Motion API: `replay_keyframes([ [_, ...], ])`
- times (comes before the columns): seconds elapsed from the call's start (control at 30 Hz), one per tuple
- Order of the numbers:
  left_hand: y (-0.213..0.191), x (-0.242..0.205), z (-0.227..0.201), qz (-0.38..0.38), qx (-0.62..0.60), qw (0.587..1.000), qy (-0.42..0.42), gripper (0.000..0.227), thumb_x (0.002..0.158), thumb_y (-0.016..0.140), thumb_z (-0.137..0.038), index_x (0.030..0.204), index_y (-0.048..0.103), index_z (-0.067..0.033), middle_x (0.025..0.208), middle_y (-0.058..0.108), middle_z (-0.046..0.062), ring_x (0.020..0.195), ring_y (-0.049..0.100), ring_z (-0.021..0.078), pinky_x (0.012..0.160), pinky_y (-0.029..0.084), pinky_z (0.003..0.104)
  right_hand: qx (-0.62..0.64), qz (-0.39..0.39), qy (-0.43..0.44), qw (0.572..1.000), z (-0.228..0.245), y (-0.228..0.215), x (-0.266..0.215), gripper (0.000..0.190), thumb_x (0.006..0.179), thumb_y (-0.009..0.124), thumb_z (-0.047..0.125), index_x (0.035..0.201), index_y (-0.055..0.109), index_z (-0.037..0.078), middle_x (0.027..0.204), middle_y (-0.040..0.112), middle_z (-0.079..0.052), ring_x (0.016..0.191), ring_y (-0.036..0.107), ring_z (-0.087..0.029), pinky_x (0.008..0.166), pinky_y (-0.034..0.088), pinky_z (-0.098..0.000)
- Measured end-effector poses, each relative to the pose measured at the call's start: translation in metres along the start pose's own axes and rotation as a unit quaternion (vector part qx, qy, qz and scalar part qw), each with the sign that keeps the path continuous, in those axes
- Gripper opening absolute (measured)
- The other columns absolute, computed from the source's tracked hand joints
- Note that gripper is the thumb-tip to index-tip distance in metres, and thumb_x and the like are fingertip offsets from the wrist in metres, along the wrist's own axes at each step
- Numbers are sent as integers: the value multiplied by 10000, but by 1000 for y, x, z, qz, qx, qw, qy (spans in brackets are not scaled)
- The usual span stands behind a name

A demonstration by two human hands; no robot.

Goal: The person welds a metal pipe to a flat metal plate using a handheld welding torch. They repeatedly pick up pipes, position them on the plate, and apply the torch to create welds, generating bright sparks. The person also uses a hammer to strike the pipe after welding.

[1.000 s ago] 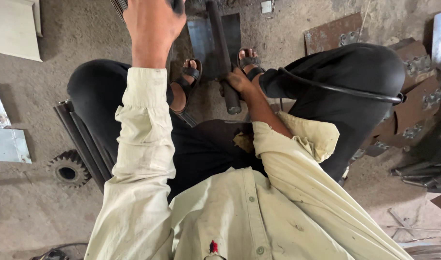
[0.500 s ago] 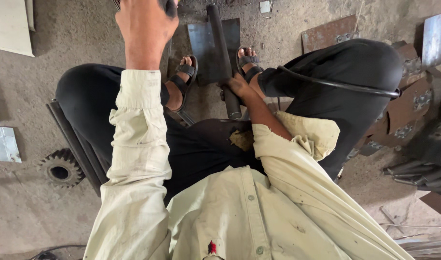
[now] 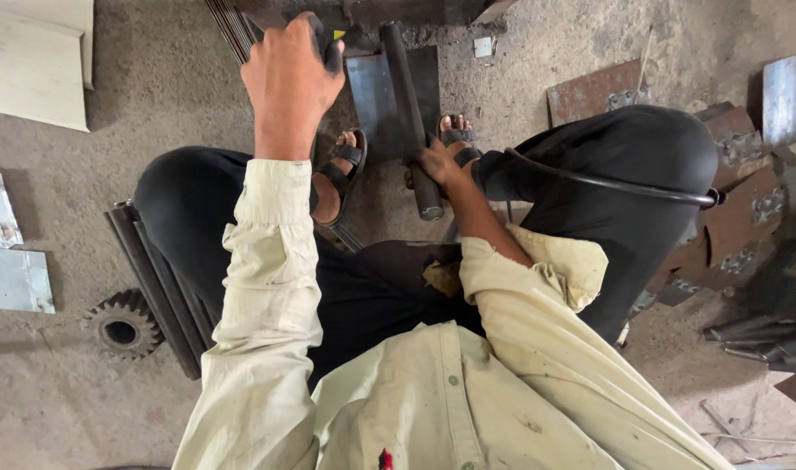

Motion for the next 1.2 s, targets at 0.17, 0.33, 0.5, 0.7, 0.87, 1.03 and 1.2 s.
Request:
replay_keyframes([
  [0.17, 4, 8, -4, 8, -1, 1000, -2, 326, 872, 826, -393, 996, 726, -109, 836, 734, 169, 752, 739, 387, 599, 575, 487, -59, -32, 52, 996, -1, 5, -15, 318, 931, 630, 92, 1221, 543, -7, 875, 662, -183, 600, 658, -281, 515, 588, -410],
  [0.33, 7, 11, -10, 17, 5, 1000, 2, 302, 893, 821, -388, 962, 725, -110, 823, 744, 152, 770, 744, 383, 604, 575, 483, -26, -40, 56, 997, 3, 9, -22, 325, 927, 597, 151, 1225, 524, 43, 872, 654, -165, 598, 653, -260, 501, 583, -394],
  [0.5, 7, 8, -14, -8, 1, 1000, 19, 327, 827, 846, -387, 959, 734, -110, 814, 744, 154, 747, 743, 381, 588, 573, 485, -20, -27, 51, 998, 6, 10, -25, 364, 898, 621, 83, 1245, 547, -3, 856, 653, -166, 598, 656, -262, 500, 580, -390],
  [0.7, 4, 9, -14, 13, -17, 1000, 2, 289, 865, 830, -354, 958, 723, -102, 828, 746, 149, 774, 739, 389, 615, 574, 490, 11, -13, 28, 999, 14, 19, -26, 449, 852, 632, 31, 1288, 525, 10, 809, 618, -145, 563, 624, -256, 482, 559, -390],
  [0.87, 9, 10, -12, 17, 4, 1000, 4, 325, 872, 825, -374, 904, 699, -77, 807, 737, 161, 757, 738, 389, 592, 569, 497, 9, -8, 22, 1000, 14, 21, -24, 478, 843, 597, 42, 1308, 489, 45, 782, 603, -132, 528, 616, -253, 457, 548, -383],
  [1.03, 10, 8, -15, -9, 5, 1000, 23, 320, 860, 826, -378, 886, 701, -84, 779, 731, 158, 725, 738, 384, 561, 567, 492, -12, -23, 42, 999, 17, 24, -30, 501, 867, 615, 50, 1350, 480, 62, 822, 633, -138, 545, 626, -247, 481, 557, -384],
  [1.2, 13, 3, -19, 10, -8, 1000, 13, 307, 876, 819, -376, 888, 701, -93, 781, 734, 137, 744, 740, 378, 570, 567, 489, -33, -32, 46, 998, 16, 32, -36, 591, 816, 647, 6, 1364, 446, 96, 819, 611, -127, 537, 620, -249, 480, 563, -401],
])
Point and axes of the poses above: each hand's wrist, its own x-axis towards the middle knuckle, its own y-axis out of the palm, z = x × y, the point moved 2 cm from there along x, towards the middle knuckle
